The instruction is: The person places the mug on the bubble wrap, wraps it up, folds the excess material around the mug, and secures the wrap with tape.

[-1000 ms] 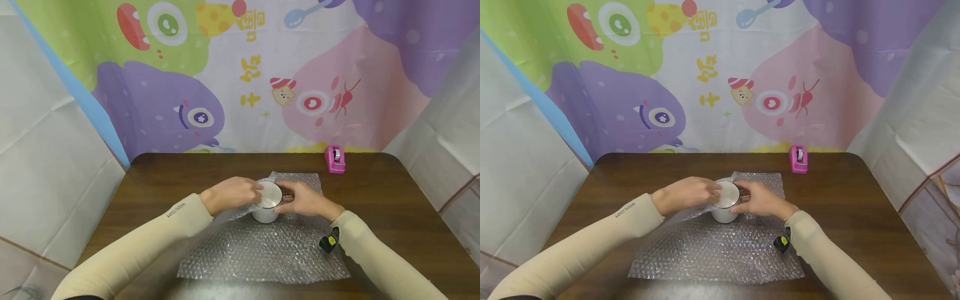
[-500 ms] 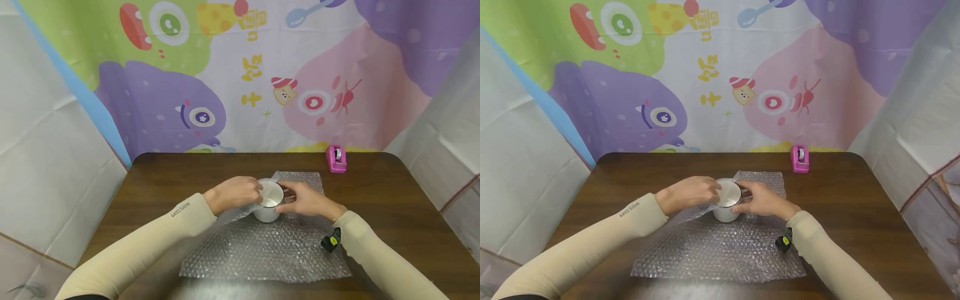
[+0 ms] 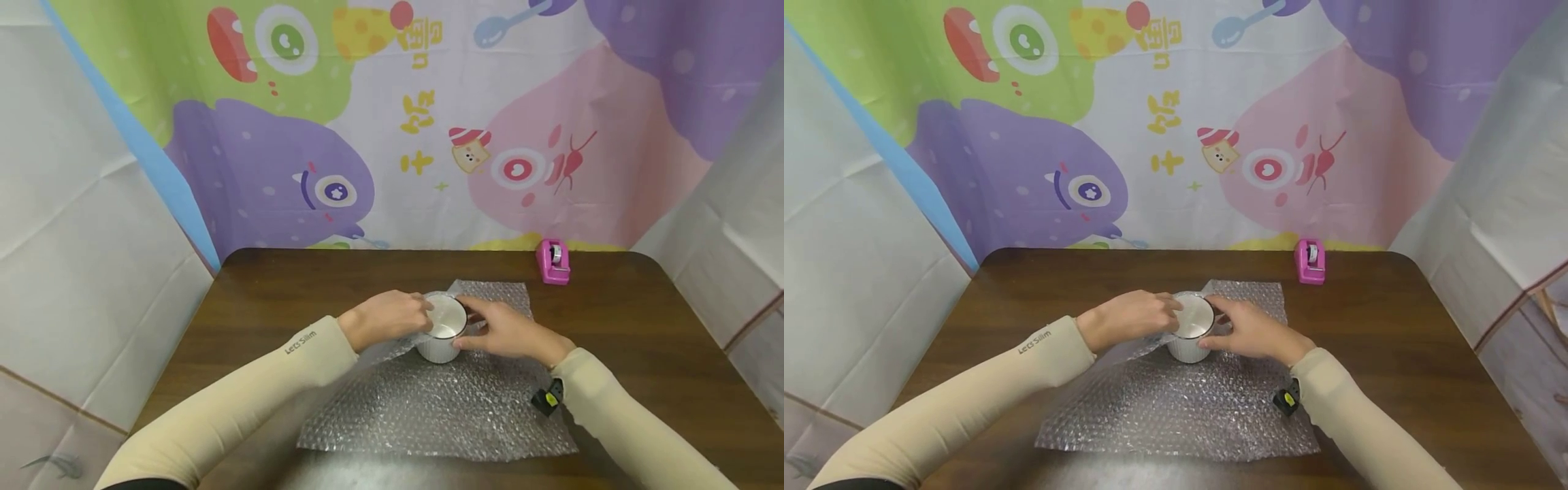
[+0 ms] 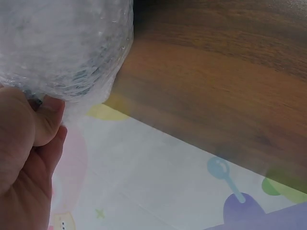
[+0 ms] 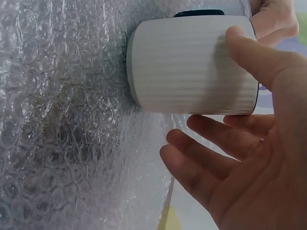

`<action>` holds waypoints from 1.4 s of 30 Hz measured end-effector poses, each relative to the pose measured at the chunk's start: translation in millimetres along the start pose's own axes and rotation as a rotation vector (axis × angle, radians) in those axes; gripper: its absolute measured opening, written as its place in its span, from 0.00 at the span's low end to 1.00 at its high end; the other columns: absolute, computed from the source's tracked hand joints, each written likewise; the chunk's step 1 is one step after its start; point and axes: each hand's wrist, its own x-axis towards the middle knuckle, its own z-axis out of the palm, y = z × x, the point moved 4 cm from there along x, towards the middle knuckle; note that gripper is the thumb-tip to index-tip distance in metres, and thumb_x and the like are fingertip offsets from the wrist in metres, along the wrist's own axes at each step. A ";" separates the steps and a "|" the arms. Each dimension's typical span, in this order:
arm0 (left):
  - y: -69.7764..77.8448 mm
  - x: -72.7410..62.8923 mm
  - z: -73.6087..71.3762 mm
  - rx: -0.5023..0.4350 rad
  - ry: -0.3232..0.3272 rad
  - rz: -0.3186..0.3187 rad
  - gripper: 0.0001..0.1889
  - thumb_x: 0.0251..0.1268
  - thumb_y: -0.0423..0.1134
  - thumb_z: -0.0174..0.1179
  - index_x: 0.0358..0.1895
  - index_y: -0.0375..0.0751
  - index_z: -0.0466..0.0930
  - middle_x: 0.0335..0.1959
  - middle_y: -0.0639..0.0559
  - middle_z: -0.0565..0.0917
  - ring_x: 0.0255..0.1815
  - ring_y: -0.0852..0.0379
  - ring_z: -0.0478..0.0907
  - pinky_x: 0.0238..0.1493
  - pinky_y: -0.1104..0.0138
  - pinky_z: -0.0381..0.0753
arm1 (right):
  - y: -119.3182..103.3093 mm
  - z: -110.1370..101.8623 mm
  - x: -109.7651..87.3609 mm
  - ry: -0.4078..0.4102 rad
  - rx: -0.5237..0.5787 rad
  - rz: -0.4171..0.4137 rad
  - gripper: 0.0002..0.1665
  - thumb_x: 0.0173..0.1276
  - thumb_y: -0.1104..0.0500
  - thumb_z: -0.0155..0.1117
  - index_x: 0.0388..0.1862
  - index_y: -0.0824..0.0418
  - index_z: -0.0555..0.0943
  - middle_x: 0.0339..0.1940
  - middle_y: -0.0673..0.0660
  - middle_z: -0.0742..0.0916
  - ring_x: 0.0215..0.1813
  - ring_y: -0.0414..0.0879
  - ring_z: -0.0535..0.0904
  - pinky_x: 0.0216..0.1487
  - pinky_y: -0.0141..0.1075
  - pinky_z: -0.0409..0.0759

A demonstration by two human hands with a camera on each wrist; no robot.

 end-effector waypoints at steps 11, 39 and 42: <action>1.1 0.1 -1.1 -0.009 -0.039 -0.008 0.11 0.68 0.43 0.61 0.46 0.63 0.91 0.55 0.59 0.88 0.52 0.59 0.85 0.52 0.72 0.84 | -3.4 -2.8 -16.0 0.005 -0.041 -0.032 0.50 0.70 0.43 0.70 0.80 0.68 0.62 0.68 0.67 0.81 0.61 0.61 0.84 0.56 0.49 0.87; -1.5 -0.2 -1.5 -0.077 -0.029 -0.001 0.10 0.71 0.39 0.61 0.42 0.61 0.91 0.50 0.61 0.88 0.49 0.61 0.85 0.48 0.73 0.84 | -33.0 -5.2 -128.9 0.186 -0.332 -0.126 0.43 0.66 0.43 0.74 0.73 0.63 0.72 0.69 0.59 0.82 0.66 0.59 0.81 0.58 0.58 0.83; -1.4 -1.3 -1.5 -0.074 -0.025 -0.006 0.10 0.71 0.40 0.61 0.42 0.62 0.91 0.49 0.61 0.88 0.48 0.59 0.84 0.47 0.72 0.84 | -31.2 -2.1 -138.1 0.193 -0.364 -0.125 0.45 0.64 0.41 0.76 0.73 0.61 0.73 0.68 0.58 0.82 0.65 0.58 0.82 0.56 0.57 0.84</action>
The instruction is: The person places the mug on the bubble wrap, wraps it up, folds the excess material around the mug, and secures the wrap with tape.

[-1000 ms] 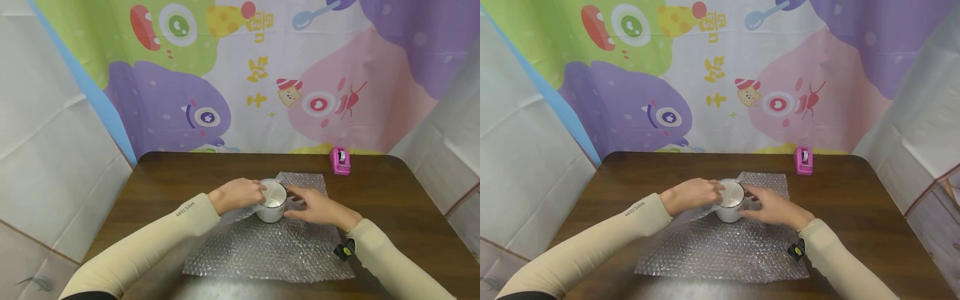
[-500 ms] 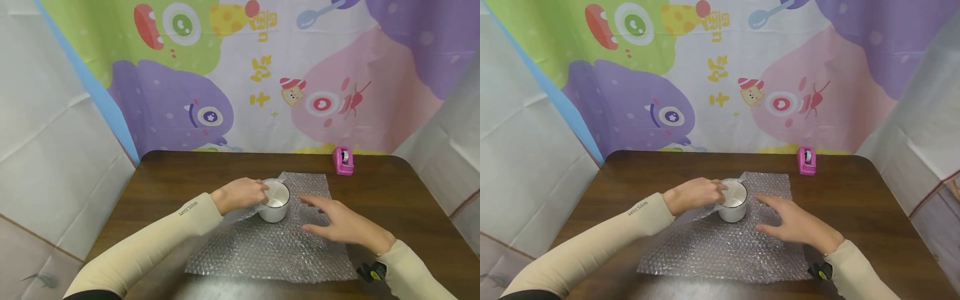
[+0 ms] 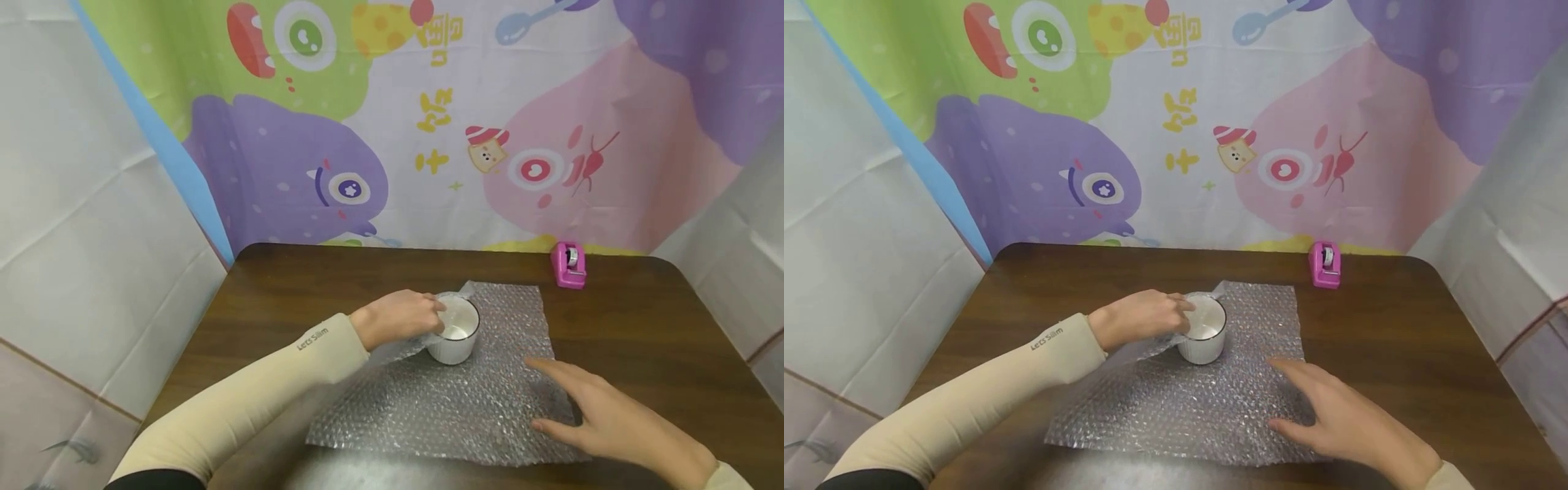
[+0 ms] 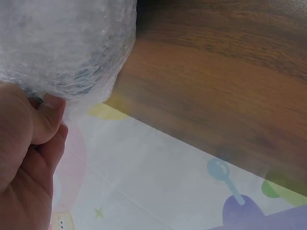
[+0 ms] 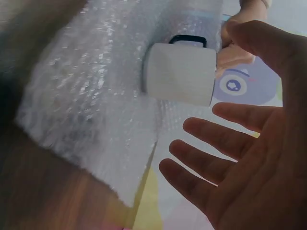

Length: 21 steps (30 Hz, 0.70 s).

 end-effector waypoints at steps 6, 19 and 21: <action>1.4 1.5 0.6 0.009 -0.008 -0.001 0.10 0.71 0.41 0.62 0.44 0.62 0.91 0.49 0.60 0.88 0.48 0.59 0.84 0.48 0.73 0.84 | 8.4 1.7 -20.1 -0.025 -0.047 0.028 0.48 0.57 0.38 0.79 0.71 0.60 0.75 0.66 0.56 0.84 0.61 0.57 0.84 0.53 0.54 0.86; -0.3 1.1 1.7 -0.045 0.001 -0.008 0.11 0.69 0.40 0.62 0.44 0.61 0.92 0.53 0.60 0.89 0.52 0.60 0.86 0.53 0.72 0.83 | 23.5 21.5 -42.4 -0.236 0.000 0.075 0.48 0.57 0.35 0.76 0.68 0.62 0.77 0.66 0.63 0.83 0.60 0.64 0.83 0.52 0.53 0.86; -0.4 1.2 1.8 -0.057 0.004 -0.009 0.11 0.69 0.39 0.62 0.44 0.60 0.92 0.54 0.59 0.89 0.53 0.60 0.86 0.54 0.72 0.83 | 23.4 23.7 -43.9 -0.259 -0.011 0.089 0.46 0.57 0.36 0.77 0.67 0.61 0.78 0.65 0.62 0.83 0.60 0.63 0.83 0.52 0.55 0.85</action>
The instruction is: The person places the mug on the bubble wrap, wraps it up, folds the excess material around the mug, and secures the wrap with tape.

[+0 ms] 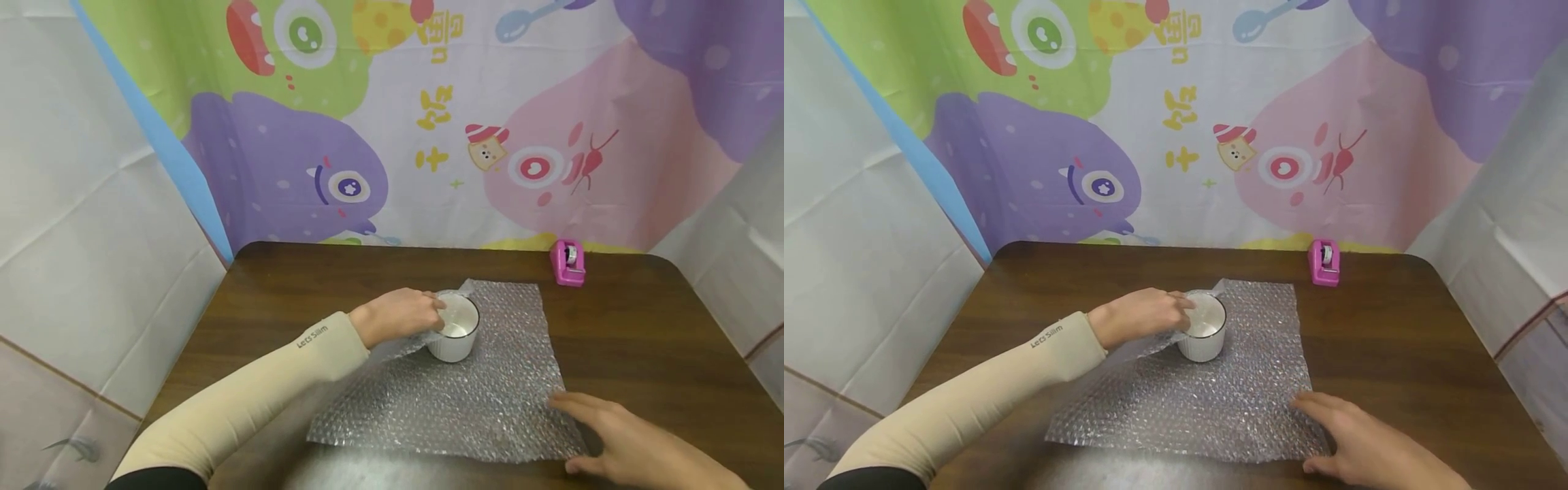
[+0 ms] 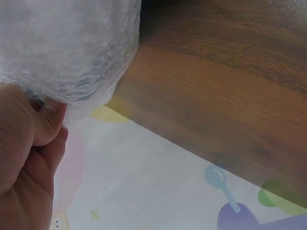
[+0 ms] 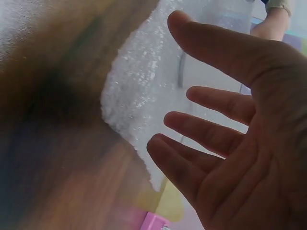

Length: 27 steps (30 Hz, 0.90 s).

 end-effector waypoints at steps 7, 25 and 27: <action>0.0 -0.6 0.3 -0.020 -0.003 -0.008 0.11 0.69 0.39 0.63 0.46 0.61 0.92 0.58 0.57 0.87 0.53 0.58 0.85 0.53 0.71 0.84 | 0.0 10.7 -2.3 -0.003 -0.013 -0.046 0.38 0.55 0.43 0.81 0.62 0.56 0.80 0.60 0.55 0.83 0.57 0.57 0.81 0.49 0.47 0.87; 0.3 -0.5 -1.1 -0.039 0.001 -0.020 0.12 0.70 0.37 0.63 0.47 0.60 0.92 0.59 0.55 0.87 0.53 0.56 0.86 0.51 0.70 0.85 | -0.8 18.2 -2.3 0.299 -0.146 -0.326 0.46 0.29 0.58 0.91 0.52 0.48 0.76 0.50 0.43 0.74 0.52 0.40 0.72 0.41 0.35 0.82; 0.3 -0.6 -1.2 -0.037 0.002 -0.020 0.12 0.70 0.37 0.63 0.46 0.60 0.92 0.59 0.55 0.87 0.53 0.56 0.86 0.51 0.70 0.85 | -0.9 18.1 -1.8 0.306 -0.149 -0.328 0.47 0.28 0.58 0.91 0.51 0.48 0.76 0.50 0.43 0.74 0.52 0.40 0.71 0.41 0.35 0.82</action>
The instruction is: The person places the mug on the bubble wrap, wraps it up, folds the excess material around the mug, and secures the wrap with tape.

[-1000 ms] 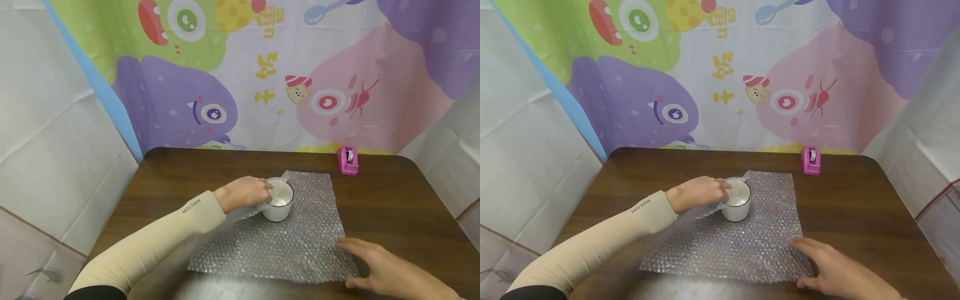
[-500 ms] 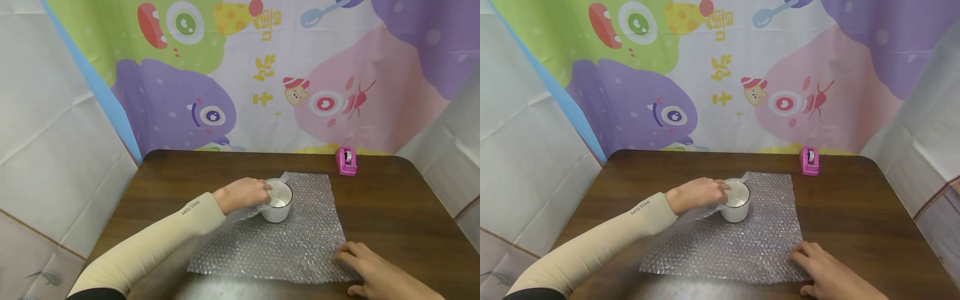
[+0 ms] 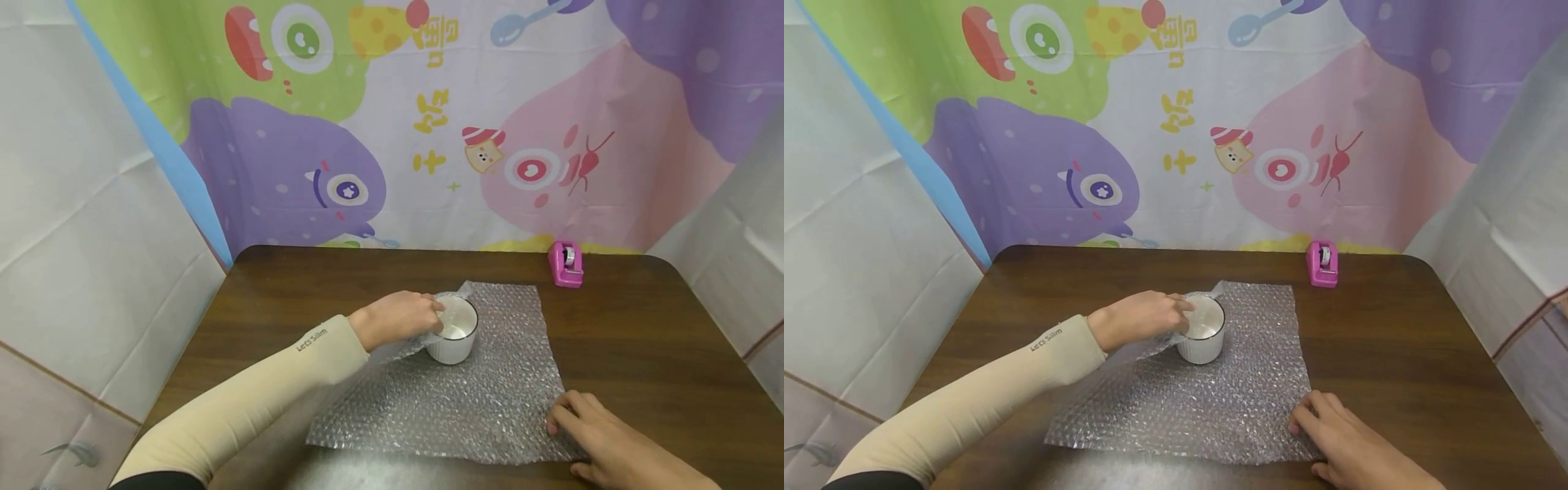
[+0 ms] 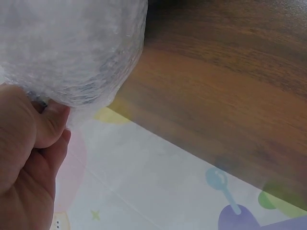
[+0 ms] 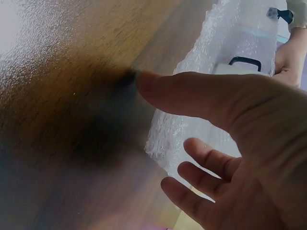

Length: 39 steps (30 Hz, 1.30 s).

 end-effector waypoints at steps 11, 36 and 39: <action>-0.4 1.5 0.3 0.014 -0.015 0.005 0.12 0.70 0.37 0.63 0.46 0.60 0.92 0.60 0.55 0.87 0.52 0.55 0.86 0.51 0.70 0.85 | -1.0 -3.8 2.1 0.030 -0.008 0.016 0.48 0.25 0.63 0.91 0.49 0.50 0.75 0.48 0.44 0.72 0.50 0.38 0.68 0.41 0.29 0.77; -0.3 2.8 -1.6 0.028 -0.031 0.011 0.12 0.69 0.38 0.63 0.47 0.59 0.92 0.59 0.55 0.87 0.52 0.57 0.87 0.51 0.71 0.85 | 1.4 -9.8 9.3 0.041 -0.079 0.026 0.15 0.57 0.61 0.77 0.36 0.47 0.80 0.40 0.40 0.81 0.42 0.35 0.77 0.40 0.29 0.81; -0.3 2.5 -1.6 0.029 -0.027 0.013 0.11 0.69 0.38 0.63 0.46 0.59 0.92 0.58 0.56 0.87 0.51 0.57 0.87 0.50 0.71 0.85 | -0.6 -12.3 11.8 0.023 -0.032 0.049 0.18 0.56 0.62 0.79 0.35 0.45 0.79 0.38 0.36 0.79 0.41 0.30 0.75 0.40 0.23 0.78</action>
